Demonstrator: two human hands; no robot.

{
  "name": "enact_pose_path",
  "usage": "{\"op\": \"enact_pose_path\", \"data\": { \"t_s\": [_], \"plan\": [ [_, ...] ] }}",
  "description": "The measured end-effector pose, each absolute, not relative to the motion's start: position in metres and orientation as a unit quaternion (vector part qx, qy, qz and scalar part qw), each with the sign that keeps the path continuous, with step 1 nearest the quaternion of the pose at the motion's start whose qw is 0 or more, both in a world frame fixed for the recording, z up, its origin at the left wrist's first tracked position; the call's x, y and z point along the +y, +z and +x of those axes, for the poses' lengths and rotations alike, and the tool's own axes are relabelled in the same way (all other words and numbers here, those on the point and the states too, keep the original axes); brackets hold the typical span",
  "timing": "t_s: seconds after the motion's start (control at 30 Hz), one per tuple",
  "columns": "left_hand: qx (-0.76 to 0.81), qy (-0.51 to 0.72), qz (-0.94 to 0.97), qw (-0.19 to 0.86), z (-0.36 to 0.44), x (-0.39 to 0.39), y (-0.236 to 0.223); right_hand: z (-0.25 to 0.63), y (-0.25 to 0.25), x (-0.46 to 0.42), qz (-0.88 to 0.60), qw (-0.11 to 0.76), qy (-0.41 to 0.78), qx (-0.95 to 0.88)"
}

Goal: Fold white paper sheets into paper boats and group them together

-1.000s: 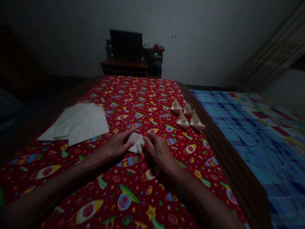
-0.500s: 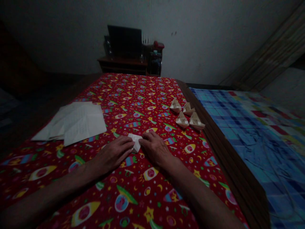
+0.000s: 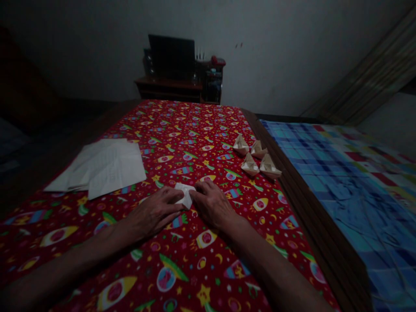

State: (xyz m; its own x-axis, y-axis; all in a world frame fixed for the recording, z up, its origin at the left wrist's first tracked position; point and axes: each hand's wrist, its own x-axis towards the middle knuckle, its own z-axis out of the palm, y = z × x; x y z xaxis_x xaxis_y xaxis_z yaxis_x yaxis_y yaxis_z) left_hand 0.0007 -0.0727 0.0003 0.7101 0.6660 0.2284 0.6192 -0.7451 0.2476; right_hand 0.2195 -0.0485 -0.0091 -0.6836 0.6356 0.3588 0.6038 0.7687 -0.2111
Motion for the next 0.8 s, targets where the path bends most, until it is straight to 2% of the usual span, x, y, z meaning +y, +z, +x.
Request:
{"op": "enact_pose_path", "data": {
  "t_s": [0.23, 0.53, 0.8],
  "plan": [
    [0.401, 0.164, 0.897, 0.085, -0.006, -0.075, 0.001, 0.22, -0.01, -0.046, -0.287, 0.202, 0.001, -0.936],
    [0.362, 0.123, 0.922, -0.062, -0.005, -0.074, -0.007, 0.22, 0.004, -0.039, -0.246, 0.144, 0.029, -0.958],
    [0.393, 0.17, 0.901, -0.065, -0.001, -0.079, -0.007, 0.218, -0.008, -0.029, -0.226, 0.204, -0.024, -0.952]
  ]
}}
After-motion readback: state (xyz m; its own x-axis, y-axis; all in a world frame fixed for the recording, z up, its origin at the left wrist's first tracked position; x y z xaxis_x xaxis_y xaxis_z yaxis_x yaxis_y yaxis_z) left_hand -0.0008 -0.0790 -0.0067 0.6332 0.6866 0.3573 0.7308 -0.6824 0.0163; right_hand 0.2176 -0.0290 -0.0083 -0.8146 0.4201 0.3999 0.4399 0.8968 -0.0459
